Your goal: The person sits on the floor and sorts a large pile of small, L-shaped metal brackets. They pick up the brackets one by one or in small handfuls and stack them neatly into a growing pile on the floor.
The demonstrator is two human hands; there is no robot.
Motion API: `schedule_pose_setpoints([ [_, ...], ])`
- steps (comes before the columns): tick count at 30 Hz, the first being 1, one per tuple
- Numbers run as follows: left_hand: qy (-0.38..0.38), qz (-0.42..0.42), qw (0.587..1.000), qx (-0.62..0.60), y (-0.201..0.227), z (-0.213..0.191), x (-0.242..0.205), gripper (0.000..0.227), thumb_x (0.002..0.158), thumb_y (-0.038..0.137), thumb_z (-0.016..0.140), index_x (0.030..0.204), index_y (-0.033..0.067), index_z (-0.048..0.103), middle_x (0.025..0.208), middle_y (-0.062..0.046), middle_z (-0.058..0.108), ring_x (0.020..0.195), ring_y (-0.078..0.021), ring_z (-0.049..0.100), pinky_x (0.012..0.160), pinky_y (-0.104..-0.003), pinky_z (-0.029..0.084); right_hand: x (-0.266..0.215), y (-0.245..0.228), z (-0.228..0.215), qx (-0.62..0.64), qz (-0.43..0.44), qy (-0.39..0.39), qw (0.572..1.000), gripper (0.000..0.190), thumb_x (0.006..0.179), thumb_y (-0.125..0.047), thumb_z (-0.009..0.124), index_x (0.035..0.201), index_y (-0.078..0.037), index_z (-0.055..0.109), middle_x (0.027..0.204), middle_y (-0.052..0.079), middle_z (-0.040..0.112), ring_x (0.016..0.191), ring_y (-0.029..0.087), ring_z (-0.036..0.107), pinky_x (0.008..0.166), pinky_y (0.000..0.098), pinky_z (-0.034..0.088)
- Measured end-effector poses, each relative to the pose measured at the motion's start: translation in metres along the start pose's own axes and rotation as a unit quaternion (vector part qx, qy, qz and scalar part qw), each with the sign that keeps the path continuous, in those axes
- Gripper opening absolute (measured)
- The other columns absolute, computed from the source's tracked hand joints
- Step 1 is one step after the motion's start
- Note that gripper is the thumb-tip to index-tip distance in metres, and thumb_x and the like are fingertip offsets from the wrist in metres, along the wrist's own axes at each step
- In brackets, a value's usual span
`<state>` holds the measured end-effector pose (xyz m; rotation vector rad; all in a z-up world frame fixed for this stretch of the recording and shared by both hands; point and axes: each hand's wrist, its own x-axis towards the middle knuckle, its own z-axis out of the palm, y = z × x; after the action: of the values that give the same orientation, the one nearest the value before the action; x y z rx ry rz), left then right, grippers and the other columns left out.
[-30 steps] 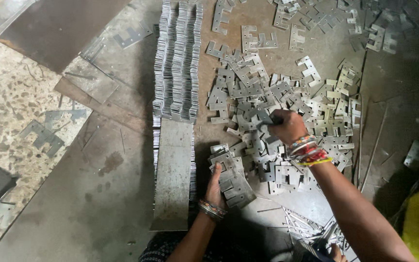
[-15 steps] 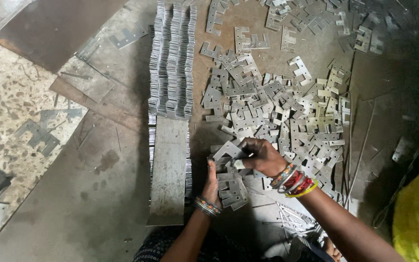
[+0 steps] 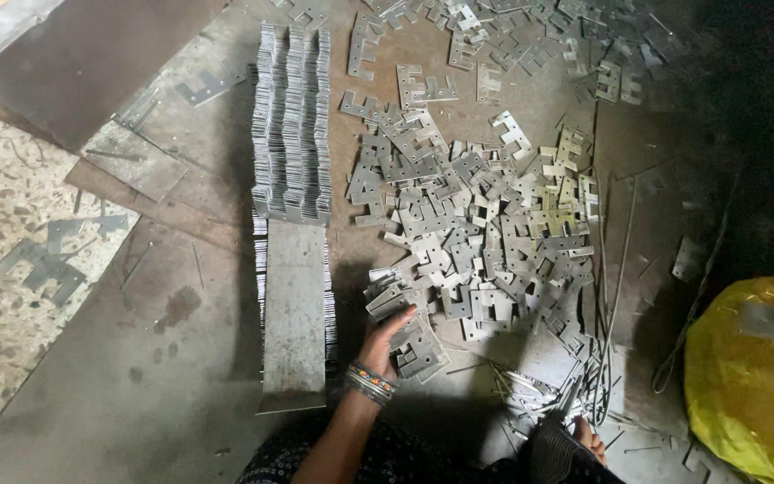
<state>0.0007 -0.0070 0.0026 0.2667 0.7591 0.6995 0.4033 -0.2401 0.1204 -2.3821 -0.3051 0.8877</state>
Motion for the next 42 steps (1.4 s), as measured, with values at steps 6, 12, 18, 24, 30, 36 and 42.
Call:
schedule_pose_setpoints([
  [6, 0.006, 0.030, 0.999, 0.023, 0.004, 0.007, -0.011, 0.043, 0.080, 0.022, 0.082, 0.119, 0.0074, 0.073, 0.110, -0.003, 0.075, 0.101, -0.0167, 0.069, 0.089, -0.036, 0.054, -0.006, -0.017, 0.003, 0.060, -0.023, 0.016, 0.998, 0.055, 0.076, 0.001, 0.072, 0.129, 0.002, 0.056, 0.116, 0.020, 0.073, 0.103, 0.032, 0.072, 0.088, 0.0460, 0.060],
  [12, -0.020, 0.023, 0.999, 0.011, -0.003, 0.001, -0.006, 0.049, 0.078, 0.021, 0.082, 0.124, 0.0117, 0.066, 0.114, -0.004, 0.071, 0.101, -0.0196, 0.068, 0.086, -0.040, 0.058, -0.030, -0.110, 0.078, 0.201, -0.133, -0.182, 0.953, 0.052, 0.076, 0.002, 0.071, 0.126, 0.002, 0.058, 0.118, 0.020, 0.072, 0.104, 0.033, 0.072, 0.085, 0.0482, 0.061],
  [18, -0.045, 0.015, 0.999, -0.003, -0.002, -0.005, -0.006, 0.041, 0.081, 0.010, 0.080, 0.119, 0.0057, 0.066, 0.105, -0.006, 0.071, 0.095, -0.0199, 0.070, 0.082, -0.040, 0.059, -0.034, -0.157, 0.182, 0.058, -0.220, -0.346, 0.910, 0.049, 0.079, -0.005, 0.075, 0.126, 0.001, 0.064, 0.119, 0.019, 0.074, 0.099, 0.032, 0.075, 0.077, 0.0471, 0.061],
  [24, -0.047, -0.020, 0.999, -0.014, -0.004, -0.012, 0.002, 0.031, 0.086, 0.018, 0.072, 0.113, 0.0039, 0.069, 0.099, -0.006, 0.074, 0.088, -0.0184, 0.073, 0.079, -0.036, 0.061, 0.012, -0.226, 0.260, -0.343, -0.514, -0.059, 0.784, 0.058, 0.079, -0.008, 0.072, 0.136, -0.006, 0.058, 0.128, 0.019, 0.067, 0.101, 0.034, 0.073, 0.083, 0.0405, 0.062],
  [30, -0.033, -0.085, 0.992, -0.085, 0.004, -0.012, 0.001, 0.034, 0.091, 0.032, 0.070, 0.115, 0.0071, 0.069, 0.099, -0.005, 0.073, 0.086, -0.0196, 0.071, 0.076, -0.035, 0.060, 0.041, -0.252, 0.300, -0.597, -0.561, -0.074, 0.568, 0.071, 0.083, -0.014, 0.057, 0.149, -0.001, 0.036, 0.146, 0.029, 0.050, 0.112, 0.036, 0.068, 0.086, 0.0453, 0.060],
  [36, -0.041, -0.062, 0.990, -0.117, 0.022, 0.013, -0.011, 0.042, 0.093, 0.038, 0.066, 0.123, 0.0073, 0.066, 0.104, -0.006, 0.073, 0.088, -0.0179, 0.072, 0.075, -0.035, 0.061, 0.025, -0.225, 0.264, -0.541, -0.532, -0.085, 0.646, 0.057, 0.088, -0.012, 0.056, 0.143, 0.001, 0.048, 0.127, 0.023, 0.067, 0.104, 0.034, 0.073, 0.084, 0.0430, 0.062],
  [42, -0.062, -0.076, 0.984, -0.150, 0.020, 0.011, -0.003, 0.049, 0.091, 0.045, 0.065, 0.123, 0.0075, 0.065, 0.104, -0.007, 0.074, 0.088, -0.0198, 0.073, 0.076, -0.037, 0.062, -0.031, -0.217, 0.213, -0.283, -0.795, -0.030, 0.535, 0.035, 0.078, 0.000, 0.066, 0.113, 0.000, 0.066, 0.126, 0.023, 0.070, 0.110, 0.033, 0.072, 0.092, 0.0431, 0.061],
])
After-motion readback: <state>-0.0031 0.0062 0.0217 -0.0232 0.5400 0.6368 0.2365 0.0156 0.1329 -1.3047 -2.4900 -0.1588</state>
